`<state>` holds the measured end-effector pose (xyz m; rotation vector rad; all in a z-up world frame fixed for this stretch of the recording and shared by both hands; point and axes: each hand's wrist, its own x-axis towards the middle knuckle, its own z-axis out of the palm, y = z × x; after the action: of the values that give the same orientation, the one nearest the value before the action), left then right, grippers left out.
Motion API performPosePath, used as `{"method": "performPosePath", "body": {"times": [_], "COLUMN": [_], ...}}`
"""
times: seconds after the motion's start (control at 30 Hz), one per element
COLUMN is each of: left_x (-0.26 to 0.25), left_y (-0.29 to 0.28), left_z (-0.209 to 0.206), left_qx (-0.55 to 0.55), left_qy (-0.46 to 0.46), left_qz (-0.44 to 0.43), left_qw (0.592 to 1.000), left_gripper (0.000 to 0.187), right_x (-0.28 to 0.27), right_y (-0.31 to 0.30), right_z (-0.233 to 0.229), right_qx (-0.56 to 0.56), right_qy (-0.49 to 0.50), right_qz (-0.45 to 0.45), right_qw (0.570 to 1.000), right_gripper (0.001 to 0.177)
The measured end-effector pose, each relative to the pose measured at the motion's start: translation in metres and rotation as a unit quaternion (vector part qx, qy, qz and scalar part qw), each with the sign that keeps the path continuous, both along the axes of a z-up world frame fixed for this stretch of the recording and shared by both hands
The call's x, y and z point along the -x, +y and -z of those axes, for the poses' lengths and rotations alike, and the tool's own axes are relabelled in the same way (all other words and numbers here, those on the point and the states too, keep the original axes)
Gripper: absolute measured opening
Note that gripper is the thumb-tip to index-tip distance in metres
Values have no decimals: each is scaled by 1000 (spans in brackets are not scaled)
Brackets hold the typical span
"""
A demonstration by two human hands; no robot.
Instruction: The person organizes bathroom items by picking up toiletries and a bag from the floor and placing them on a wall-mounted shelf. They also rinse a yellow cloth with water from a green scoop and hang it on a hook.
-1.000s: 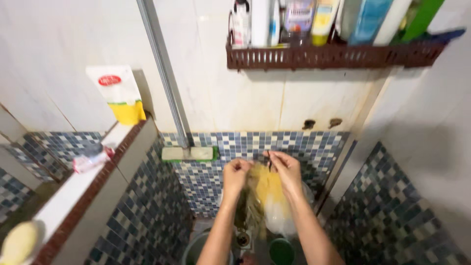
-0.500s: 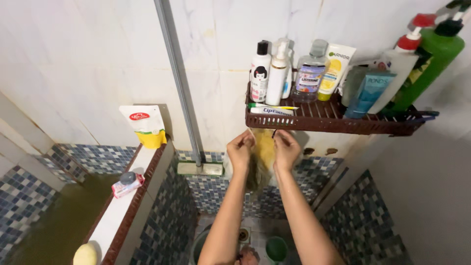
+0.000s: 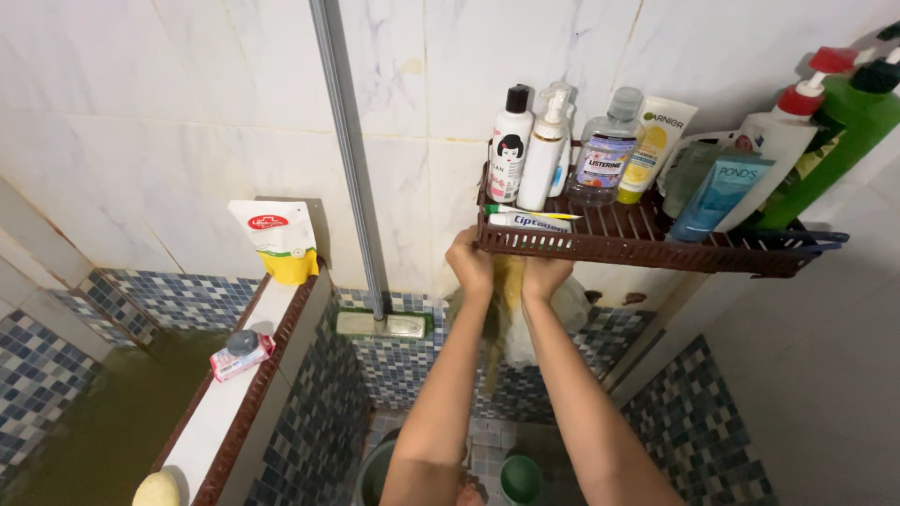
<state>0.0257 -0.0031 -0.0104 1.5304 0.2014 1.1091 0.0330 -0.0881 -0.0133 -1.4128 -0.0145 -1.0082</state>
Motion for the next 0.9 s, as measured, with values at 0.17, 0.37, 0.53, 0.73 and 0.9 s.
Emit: {"method": "performPosePath", "body": {"times": [0.17, 0.37, 0.53, 0.73, 0.9], "left_x": [6, 14, 8, 17, 53], "left_y": [-3, -6, -7, 2, 7], "left_z": [-16, -32, -16, 15, 39], "left_qx": [-12, 15, 12, 50, 70], "left_qy": [18, 9, 50, 39, -22], "left_qz": [-2, 45, 22, 68, 89], "left_qw": [1000, 999, 998, 996, 993], "left_gripper": [22, 25, 17, 19, 6], "right_x": [-23, -45, -45, -33, 16], "right_y": [-3, -6, -9, -20, -37], "right_z": [23, 38, 48, 78, 102], "right_qx": [19, 79, -1, -144, -219], "right_qy": [62, -30, 67, 30, 3], "right_qz": [-3, 35, -14, -121, -143], "right_qw": [998, 996, 998, 982, 965], "right_gripper": [17, 22, 21, 16, 19]}}
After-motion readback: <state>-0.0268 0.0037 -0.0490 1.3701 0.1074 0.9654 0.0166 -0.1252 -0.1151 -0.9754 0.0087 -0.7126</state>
